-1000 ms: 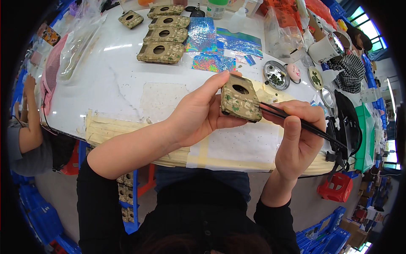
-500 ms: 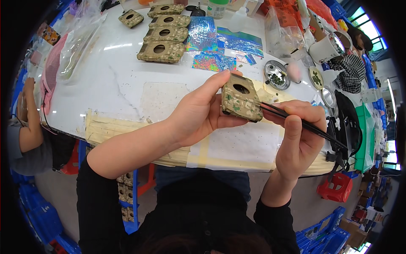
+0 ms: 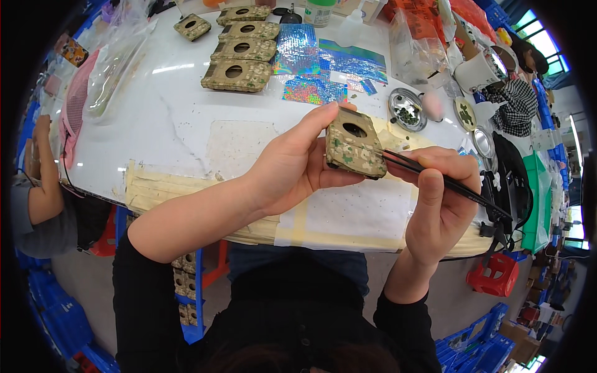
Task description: Detailing small toy tank models using precision tools and applying components.
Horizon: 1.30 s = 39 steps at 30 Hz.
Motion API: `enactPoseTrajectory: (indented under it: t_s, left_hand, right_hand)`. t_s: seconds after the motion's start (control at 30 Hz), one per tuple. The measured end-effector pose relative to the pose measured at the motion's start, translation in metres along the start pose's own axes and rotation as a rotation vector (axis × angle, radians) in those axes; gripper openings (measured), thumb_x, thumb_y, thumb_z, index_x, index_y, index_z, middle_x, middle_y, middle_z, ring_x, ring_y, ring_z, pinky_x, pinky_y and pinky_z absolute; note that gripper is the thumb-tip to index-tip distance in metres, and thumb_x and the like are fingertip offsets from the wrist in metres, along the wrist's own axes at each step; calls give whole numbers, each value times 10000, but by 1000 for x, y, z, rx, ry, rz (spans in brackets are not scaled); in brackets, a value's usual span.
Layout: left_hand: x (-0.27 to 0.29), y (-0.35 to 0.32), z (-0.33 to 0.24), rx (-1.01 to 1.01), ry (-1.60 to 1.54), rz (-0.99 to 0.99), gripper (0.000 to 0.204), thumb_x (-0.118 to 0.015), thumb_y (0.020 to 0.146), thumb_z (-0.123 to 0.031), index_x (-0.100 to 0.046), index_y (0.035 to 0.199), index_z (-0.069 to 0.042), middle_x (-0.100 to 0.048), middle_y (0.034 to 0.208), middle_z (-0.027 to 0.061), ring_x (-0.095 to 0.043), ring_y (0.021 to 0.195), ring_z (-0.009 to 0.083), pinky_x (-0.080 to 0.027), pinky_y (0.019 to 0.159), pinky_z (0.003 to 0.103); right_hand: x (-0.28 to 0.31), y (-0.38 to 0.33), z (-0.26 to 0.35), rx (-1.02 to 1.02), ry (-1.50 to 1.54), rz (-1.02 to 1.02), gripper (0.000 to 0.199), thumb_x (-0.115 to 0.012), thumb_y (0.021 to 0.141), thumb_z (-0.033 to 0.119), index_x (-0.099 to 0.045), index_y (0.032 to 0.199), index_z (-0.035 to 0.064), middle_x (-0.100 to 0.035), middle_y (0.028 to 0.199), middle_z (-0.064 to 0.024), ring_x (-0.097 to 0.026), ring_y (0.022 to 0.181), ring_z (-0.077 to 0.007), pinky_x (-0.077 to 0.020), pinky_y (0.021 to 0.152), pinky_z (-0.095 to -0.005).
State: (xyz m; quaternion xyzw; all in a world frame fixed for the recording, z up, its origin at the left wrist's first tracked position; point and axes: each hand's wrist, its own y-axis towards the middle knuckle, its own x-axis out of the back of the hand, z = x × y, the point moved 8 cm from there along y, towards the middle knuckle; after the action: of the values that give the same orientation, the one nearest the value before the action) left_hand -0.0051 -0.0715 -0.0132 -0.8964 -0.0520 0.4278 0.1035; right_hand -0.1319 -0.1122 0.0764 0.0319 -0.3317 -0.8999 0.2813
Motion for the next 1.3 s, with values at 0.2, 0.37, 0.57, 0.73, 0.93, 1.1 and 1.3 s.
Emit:
enactPoseTrajectory:
  t_s: [0.2, 0.37, 0.57, 0.73, 0.93, 1.1, 1.3]
  left_hand:
    - [0, -1, 0, 2, 1, -5, 450, -315, 963, -396, -383, 1290, -94, -564, 1129, 162, -633, 934, 308, -566, 753, 307]
    - [0, 0, 0, -3, -5, 4, 448, -315, 963, -395, -384, 1290, -96, -562, 1137, 164, -633, 933, 307, -564, 754, 309]
    - [2, 1, 1, 11, -26, -16, 445, -318, 963, -394, -397, 1284, -97, -571, 1113, 183, -631, 938, 320, -569, 739, 302]
    - [5, -1, 0, 26, -59, -45, 473, -339, 955, -400, -411, 1266, -51, -593, 1053, 205, -634, 924, 330, -576, 716, 306]
    - [11, 0, -2, -6, -31, -134, 502, -388, 934, -422, -467, 1195, 0, -615, 993, 203, -643, 897, 316, -574, 707, 293]
    - [14, 2, -4, -29, -37, -143, 505, -403, 929, -423, -485, 1164, 16, -619, 971, 202, -651, 870, 297, -574, 696, 279]
    - [16, 3, -5, -40, -7, -138, 509, -412, 927, -425, -481, 1165, 20, -617, 965, 203, -652, 865, 292, -577, 689, 274]
  right_hand:
    - [1, 0, -1, 5, -9, 2, 146, -471, 928, 100, -484, 931, -45, -557, 887, -174, -603, 833, -224, -573, 706, -327]
    - [0, 0, -3, -36, 116, -32, 158, -489, 920, 99, -471, 962, -52, -539, 912, -162, -613, 833, -229, -570, 725, -329]
    - [18, -1, -3, -41, 220, -144, 170, -514, 905, 78, -446, 995, -50, -522, 924, -145, -634, 800, -220, -550, 758, -325]
    - [40, 0, 0, 70, -245, -188, 80, -494, 907, 52, -498, 949, -16, -555, 918, -126, -583, 810, -181, -466, 755, -288]
    - [38, 0, -3, 107, -874, -95, 114, -685, 747, 35, -645, 852, 51, -582, 746, -88, -548, 796, -232, -422, 705, -313]
    - [20, 1, -8, 154, -976, 11, 211, -753, 669, 90, -640, 843, 53, -570, 733, -79, -544, 799, -261, -436, 686, -342]
    - [16, 4, -13, 129, -1003, 17, 163, -724, 687, 66, -630, 820, 54, -572, 736, -71, -541, 789, -263, -436, 669, -336]
